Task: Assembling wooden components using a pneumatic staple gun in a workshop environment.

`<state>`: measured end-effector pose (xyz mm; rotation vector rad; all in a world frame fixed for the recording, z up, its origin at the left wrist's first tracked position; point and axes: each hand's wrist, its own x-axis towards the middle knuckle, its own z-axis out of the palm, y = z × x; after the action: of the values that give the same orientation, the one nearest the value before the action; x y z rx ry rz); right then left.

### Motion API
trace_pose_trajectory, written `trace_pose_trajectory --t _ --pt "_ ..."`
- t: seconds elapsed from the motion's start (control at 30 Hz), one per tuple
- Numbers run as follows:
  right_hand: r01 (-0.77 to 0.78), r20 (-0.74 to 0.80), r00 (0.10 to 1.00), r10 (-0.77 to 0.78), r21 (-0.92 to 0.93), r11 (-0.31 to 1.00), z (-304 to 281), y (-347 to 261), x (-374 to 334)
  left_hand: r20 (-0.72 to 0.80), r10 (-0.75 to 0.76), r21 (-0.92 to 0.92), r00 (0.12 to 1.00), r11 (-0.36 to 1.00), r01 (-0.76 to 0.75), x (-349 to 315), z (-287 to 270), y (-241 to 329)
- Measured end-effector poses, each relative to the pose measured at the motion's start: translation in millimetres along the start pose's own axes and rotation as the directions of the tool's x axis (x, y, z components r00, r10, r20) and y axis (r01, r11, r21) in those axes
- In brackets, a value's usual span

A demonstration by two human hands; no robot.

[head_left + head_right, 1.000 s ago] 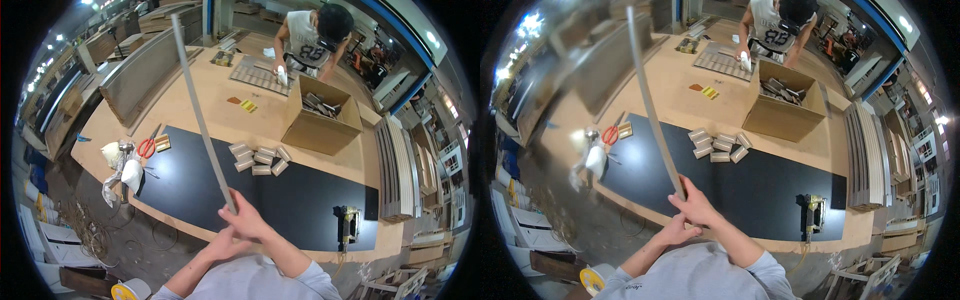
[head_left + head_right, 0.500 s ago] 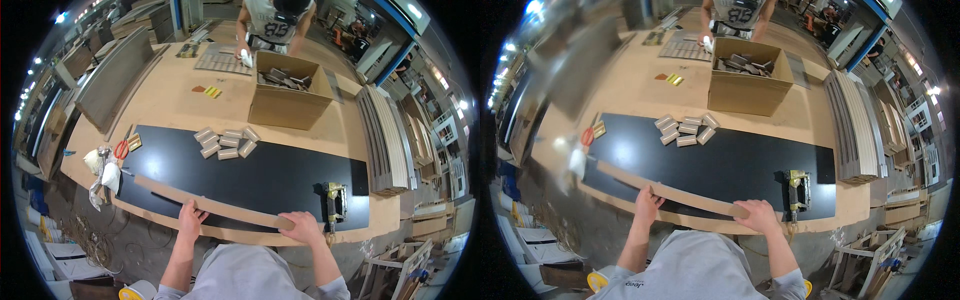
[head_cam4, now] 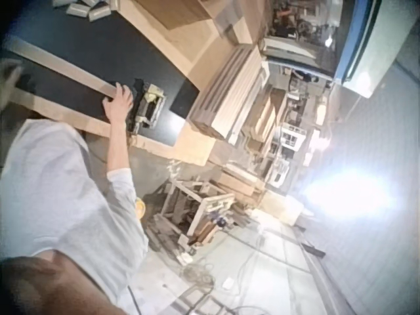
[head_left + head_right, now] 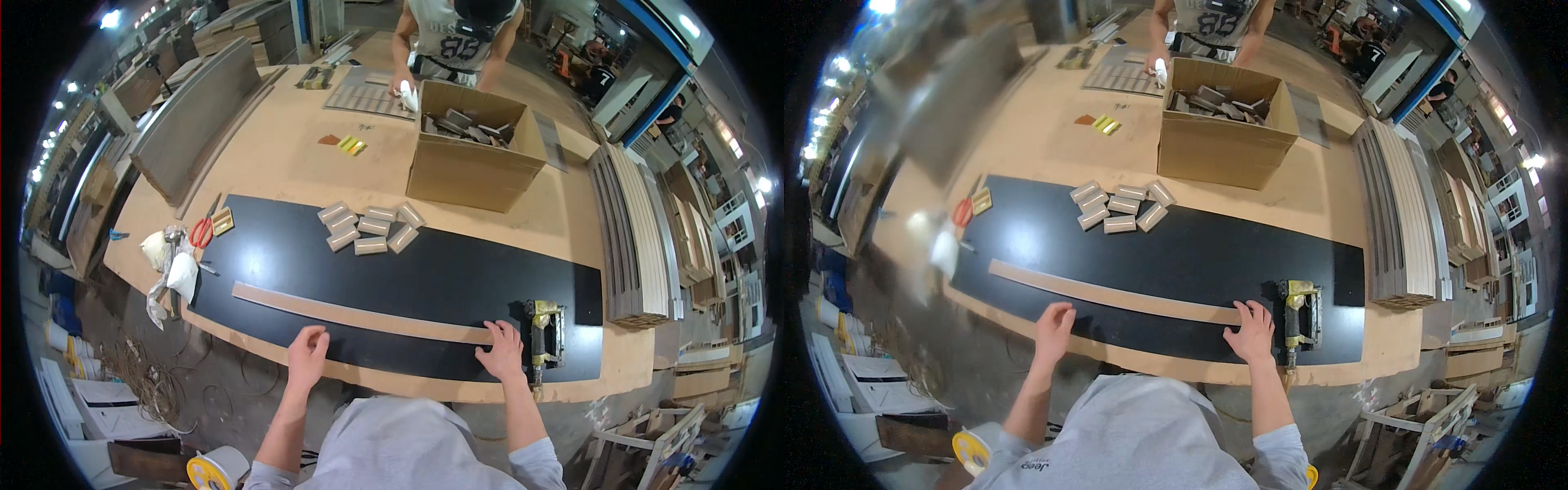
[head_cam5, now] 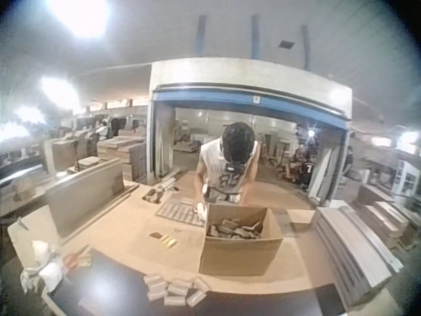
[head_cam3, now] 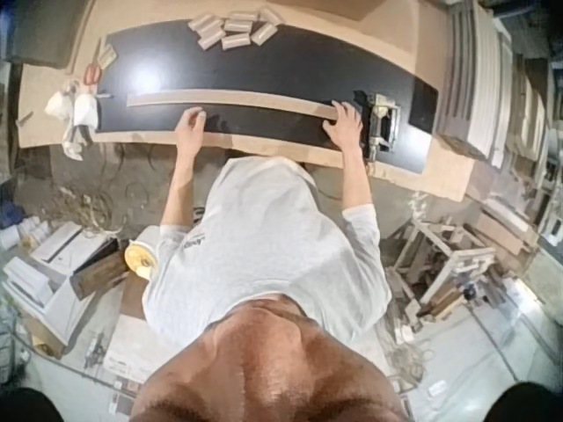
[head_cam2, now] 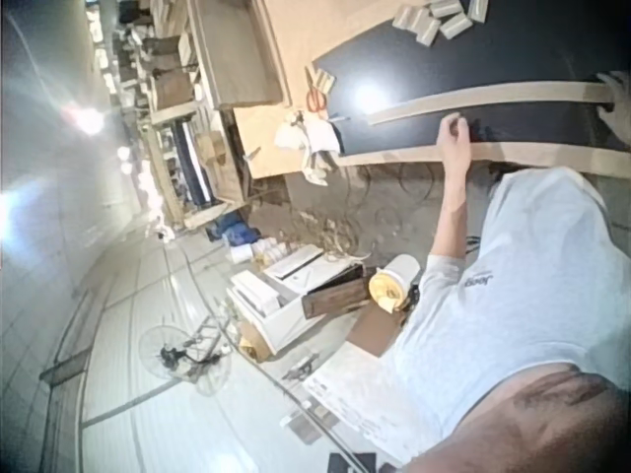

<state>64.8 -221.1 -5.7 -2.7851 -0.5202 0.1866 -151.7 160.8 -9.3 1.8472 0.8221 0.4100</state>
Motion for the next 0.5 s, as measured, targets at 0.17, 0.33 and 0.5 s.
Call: trace_pose_trajectory --t 0.17,0.33,0.5 --pt "0.125 0.091 0.988 -0.126 0.026 0.992 -2.1 -27.0 25.4 0.16 0.315 0.389 0.935 0.851 -0.353 28.2 24.1 28.7" --pt "0.143 0.098 0.984 -0.151 0.083 0.986 -12.2 -77.0 74.9 0.306 0.47 0.508 0.828 0.655 -0.56 36.0 55.9 0.9" --pt "0.331 0.006 0.944 -0.331 0.014 0.943 8.0 -138.9 155.2 0.29 0.489 0.483 0.823 0.667 -0.567 40.7 56.1 -3.7"
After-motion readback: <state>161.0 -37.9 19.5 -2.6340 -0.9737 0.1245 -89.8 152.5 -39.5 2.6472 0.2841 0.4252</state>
